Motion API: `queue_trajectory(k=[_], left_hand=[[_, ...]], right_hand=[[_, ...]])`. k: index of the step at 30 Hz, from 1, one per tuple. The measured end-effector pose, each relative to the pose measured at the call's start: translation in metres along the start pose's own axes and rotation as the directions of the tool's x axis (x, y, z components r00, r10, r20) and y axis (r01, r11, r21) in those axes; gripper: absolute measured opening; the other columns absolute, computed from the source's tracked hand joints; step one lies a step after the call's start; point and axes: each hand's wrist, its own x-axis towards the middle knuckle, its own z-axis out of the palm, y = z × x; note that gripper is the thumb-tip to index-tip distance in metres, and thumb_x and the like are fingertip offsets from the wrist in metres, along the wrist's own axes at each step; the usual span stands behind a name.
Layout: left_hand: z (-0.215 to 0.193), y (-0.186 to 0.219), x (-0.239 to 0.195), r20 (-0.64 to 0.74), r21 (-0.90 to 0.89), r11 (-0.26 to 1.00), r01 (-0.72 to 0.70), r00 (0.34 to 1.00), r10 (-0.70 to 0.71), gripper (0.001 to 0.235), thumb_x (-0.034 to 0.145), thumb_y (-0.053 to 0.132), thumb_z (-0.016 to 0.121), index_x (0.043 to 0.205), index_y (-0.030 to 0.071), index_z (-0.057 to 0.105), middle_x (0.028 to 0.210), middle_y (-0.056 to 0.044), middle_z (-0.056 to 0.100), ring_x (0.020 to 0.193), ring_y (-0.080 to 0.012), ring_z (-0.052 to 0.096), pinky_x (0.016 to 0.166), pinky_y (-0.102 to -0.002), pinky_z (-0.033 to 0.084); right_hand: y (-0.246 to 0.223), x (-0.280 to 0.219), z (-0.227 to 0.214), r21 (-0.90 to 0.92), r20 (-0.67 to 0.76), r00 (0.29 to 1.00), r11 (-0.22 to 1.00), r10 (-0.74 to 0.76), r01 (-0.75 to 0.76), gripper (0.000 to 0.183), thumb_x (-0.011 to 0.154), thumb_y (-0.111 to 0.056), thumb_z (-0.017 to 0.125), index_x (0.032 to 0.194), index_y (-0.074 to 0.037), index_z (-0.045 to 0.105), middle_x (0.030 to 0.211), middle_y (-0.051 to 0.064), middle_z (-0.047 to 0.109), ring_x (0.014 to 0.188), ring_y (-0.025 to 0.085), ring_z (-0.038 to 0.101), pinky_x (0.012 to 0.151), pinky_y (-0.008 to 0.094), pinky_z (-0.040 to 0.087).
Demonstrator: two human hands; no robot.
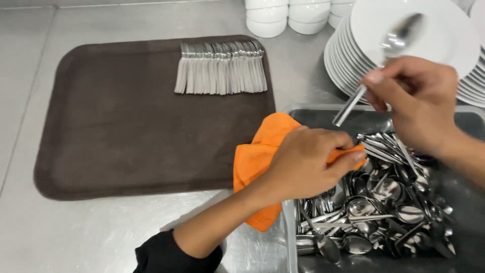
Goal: Wiping spoons with a cloth and arranging them neatly on a tray.
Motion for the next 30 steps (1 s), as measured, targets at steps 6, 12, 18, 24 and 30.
queue_trajectory(k=[6,12,18,24,30], left_hand=[[0.007,-0.002,0.001,0.206,0.192,0.974,-0.117,0.975,0.077,0.04,0.096,0.044,0.04,0.089,0.016,0.067,0.084,-0.001,0.076,0.091,-0.0283,0.073,0.081,-0.051,0.045],[0.018,-0.001,0.001,0.41,0.348,0.883,-0.314,0.898,0.158,0.038,0.098,0.033,0.044,0.088,0.014,0.075,0.09,-0.002,0.08,0.091,-0.0257,0.076,0.081,-0.045,0.053],[0.049,-0.022,-0.015,0.382,0.353,0.902,-0.249,0.918,0.104,0.018,0.088,0.015,0.058,0.08,0.015,0.073,0.086,-0.009,0.077,0.08,-0.0335,0.075,0.067,-0.048,0.058],[0.076,-0.045,-0.027,0.067,0.368,0.858,-0.358,0.931,0.359,0.031,0.085,0.001,0.069,0.058,0.014,0.059,0.062,-0.006,0.064,0.06,-0.0376,0.062,0.051,-0.05,0.037],[0.076,-0.043,-0.025,0.084,0.337,0.884,-0.324,0.946,0.314,0.035,0.09,0.003,0.066,0.058,0.015,0.056,0.059,-0.004,0.06,0.056,-0.0349,0.058,0.052,-0.048,0.036]], right_hand=[[-0.024,0.088,0.1,0.076,0.119,0.953,0.954,0.279,-0.289,0.034,0.106,-0.012,0.072,0.076,-0.004,0.058,0.056,0.005,0.044,0.05,0.01,0.038,0.047,0.023,0.026],[0.021,0.157,0.237,-0.174,0.314,0.868,0.922,0.385,-0.346,0.029,0.09,-0.026,0.079,0.068,-0.012,0.068,0.067,-0.001,0.065,0.064,0.007,0.061,0.06,0.021,0.05],[0.044,0.17,0.331,-0.449,0.325,0.869,0.87,0.373,-0.206,0.034,0.084,-0.014,0.06,0.052,-0.016,0.051,0.051,-0.002,0.055,0.057,0.014,0.056,0.058,0.033,0.047],[0.086,0.164,0.358,-0.649,0.393,0.871,0.76,0.294,0.036,0.029,0.088,-0.021,0.061,0.061,-0.016,0.056,0.068,0.001,0.067,0.07,0.028,0.066,0.068,0.045,0.054],[0.106,0.166,0.359,-0.653,0.405,0.893,0.745,0.198,0.132,0.028,0.083,-0.021,0.056,0.059,-0.015,0.045,0.055,0.002,0.052,0.056,0.03,0.051,0.056,0.044,0.042]])
